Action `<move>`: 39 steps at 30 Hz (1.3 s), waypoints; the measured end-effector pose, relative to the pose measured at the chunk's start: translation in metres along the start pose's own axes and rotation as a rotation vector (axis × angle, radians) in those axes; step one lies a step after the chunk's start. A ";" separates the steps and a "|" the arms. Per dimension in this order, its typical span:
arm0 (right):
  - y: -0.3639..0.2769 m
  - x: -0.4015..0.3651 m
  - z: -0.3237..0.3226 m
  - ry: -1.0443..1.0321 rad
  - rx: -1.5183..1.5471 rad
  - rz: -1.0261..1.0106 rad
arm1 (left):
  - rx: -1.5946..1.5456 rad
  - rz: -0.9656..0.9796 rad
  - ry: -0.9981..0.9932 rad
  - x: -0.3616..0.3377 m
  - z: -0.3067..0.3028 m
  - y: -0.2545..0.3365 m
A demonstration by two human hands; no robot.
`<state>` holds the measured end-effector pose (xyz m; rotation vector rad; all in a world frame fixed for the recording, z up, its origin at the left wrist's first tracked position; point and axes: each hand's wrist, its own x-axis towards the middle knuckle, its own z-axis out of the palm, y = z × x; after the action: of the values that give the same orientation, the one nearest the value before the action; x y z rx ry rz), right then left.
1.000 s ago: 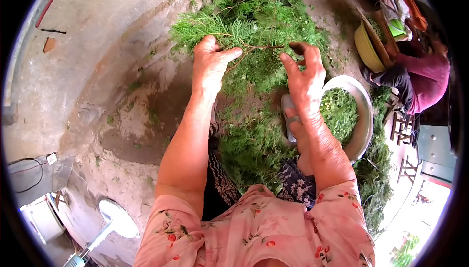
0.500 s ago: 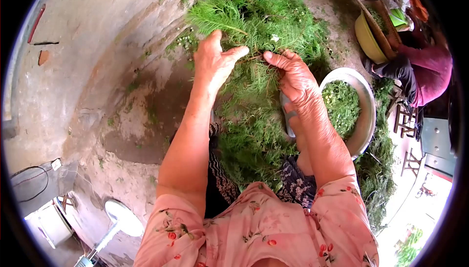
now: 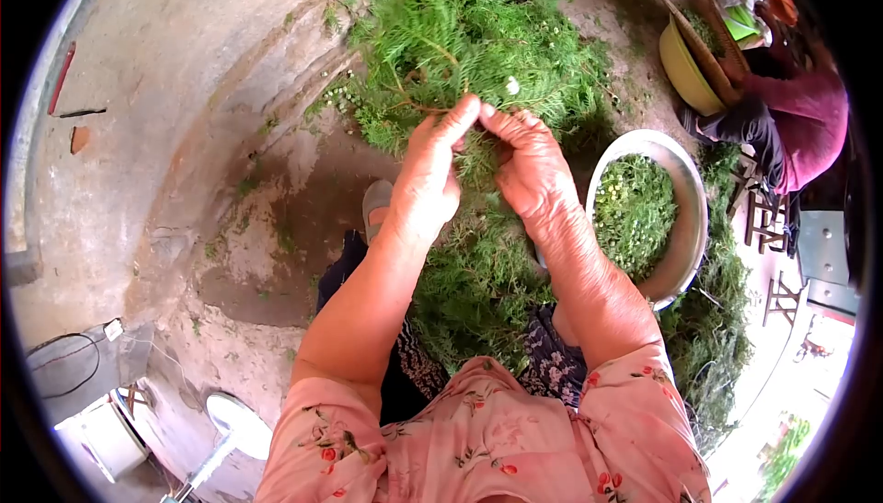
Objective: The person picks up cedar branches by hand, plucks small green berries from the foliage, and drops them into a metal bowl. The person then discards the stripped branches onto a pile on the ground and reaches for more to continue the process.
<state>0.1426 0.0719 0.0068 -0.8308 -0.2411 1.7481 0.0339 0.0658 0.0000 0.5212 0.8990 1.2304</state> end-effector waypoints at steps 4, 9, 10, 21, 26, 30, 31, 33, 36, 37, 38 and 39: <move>0.005 -0.004 0.002 0.007 -0.032 0.066 | -0.051 -0.072 0.191 0.010 -0.007 -0.005; -0.002 -0.004 -0.002 -0.060 -0.435 0.060 | -0.193 0.002 0.211 0.013 -0.008 0.005; -0.005 -0.007 0.002 -0.063 -0.433 0.061 | -0.208 0.045 0.235 0.015 -0.015 0.009; -0.013 0.004 0.002 -0.115 -1.126 -0.861 | 0.080 0.201 0.326 0.004 -0.005 0.017; -0.006 0.006 0.002 -0.173 -1.050 -0.667 | 0.076 0.164 0.257 0.002 -0.009 0.019; -0.009 0.007 0.004 -0.161 -0.946 -0.487 | 0.042 0.146 0.217 0.002 -0.010 0.018; -0.007 0.007 0.007 -0.141 -0.739 -0.379 | -0.009 0.095 0.238 0.002 -0.011 0.020; -0.005 0.010 0.005 -0.126 -0.341 -0.198 | -0.060 0.043 0.258 0.002 -0.010 0.019; -0.011 0.015 0.001 -0.055 -0.158 -0.096 | -0.119 -0.017 0.212 0.002 -0.009 0.017; -0.011 0.016 0.000 -0.056 -0.157 -0.095 | -0.116 -0.030 0.181 0.002 -0.008 0.018; -0.010 0.017 -0.001 -0.024 -0.122 -0.099 | -0.112 -0.043 0.150 0.001 -0.006 0.020; -0.009 0.018 -0.001 0.006 -0.088 -0.102 | -0.093 -0.004 0.134 -0.001 -0.004 0.021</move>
<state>0.1479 0.0905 0.0035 -0.8725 -0.3531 1.6487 0.0187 0.0701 0.0147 0.3660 0.9502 1.3083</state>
